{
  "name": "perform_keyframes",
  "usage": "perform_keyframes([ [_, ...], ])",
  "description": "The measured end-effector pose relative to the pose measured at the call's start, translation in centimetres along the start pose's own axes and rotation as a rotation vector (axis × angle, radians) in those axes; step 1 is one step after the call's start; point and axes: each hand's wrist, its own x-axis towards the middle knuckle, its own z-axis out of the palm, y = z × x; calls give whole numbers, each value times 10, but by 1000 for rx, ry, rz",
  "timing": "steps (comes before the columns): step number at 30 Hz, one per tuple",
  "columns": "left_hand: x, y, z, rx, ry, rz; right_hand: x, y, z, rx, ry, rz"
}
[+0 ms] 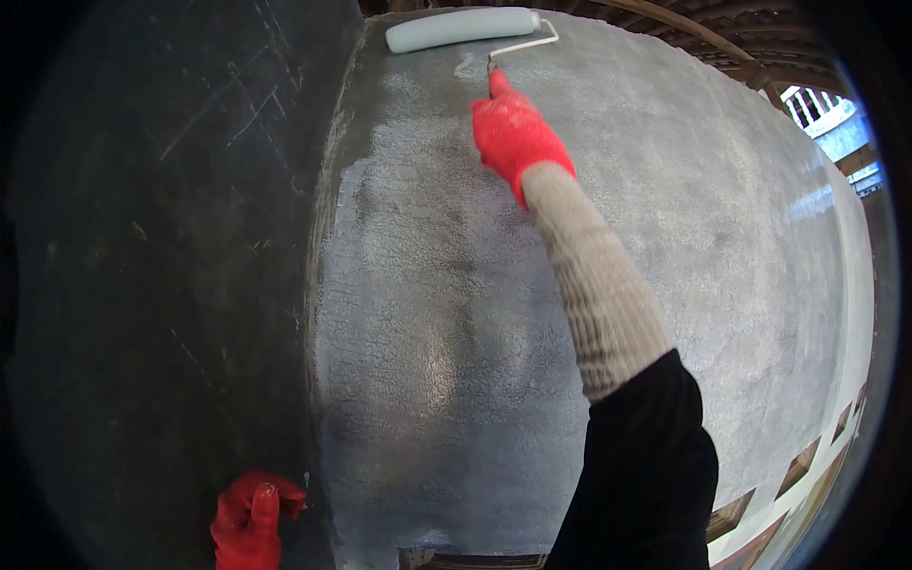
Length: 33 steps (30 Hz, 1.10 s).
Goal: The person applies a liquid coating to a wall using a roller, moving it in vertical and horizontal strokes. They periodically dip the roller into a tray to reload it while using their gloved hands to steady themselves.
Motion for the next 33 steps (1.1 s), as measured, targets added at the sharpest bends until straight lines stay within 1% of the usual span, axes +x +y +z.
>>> perform_keyframes([
  [1,0,0,0,0,5,-3,24,21,-2,-207,-19,-265],
  [3,1,1,-1,141,11,3,46,22,-3,-401,-10,-456],
  [4,1,4,0,142,16,2,58,24,-3,-495,9,-553],
  [6,1,9,3,279,25,71,59,-2,-8,-1088,50,-546],
  [8,0,10,3,276,27,73,84,-8,-7,-1128,39,-542],
  [10,3,14,5,271,33,82,111,-12,-7,-1297,21,-539],
  [12,6,18,6,318,27,45,119,-7,-9,-1249,25,-554],
  [13,8,17,6,311,28,42,116,-1,-9,-1222,39,-599],
  [14,10,16,5,332,24,69,108,7,-11,-1196,49,-640],
  [15,10,16,3,353,19,91,94,19,-14,-1095,20,-620],
  [16,8,15,2,373,15,108,78,36,-15,-871,-6,-508],
  [18,9,15,0,358,7,113,46,46,-11,-648,-38,-391],
  [19,8,15,0,359,0,118,32,35,-8,-375,20,-136],
  [22,11,17,3,346,-4,121,73,46,-14,-198,124,-98],
  [23,12,16,3,355,-7,121,116,49,-26,-736,120,-559],
  [24,12,17,4,357,-7,119,127,40,-29,-1013,89,-776],
  [25,14,17,4,360,-9,119,137,30,-33,-1268,113,-1022],
  [26,14,16,4,357,-13,120,129,-5,-43,-1271,29,-1053],
  [28,16,15,3,352,-29,126,125,-19,-48,-1281,-68,-1081],
  [30,16,14,1,347,-48,136,128,6,-45,-1112,-106,-963],
  [33,14,15,-1,324,-52,144,124,10,-40,-915,-192,-736],
])
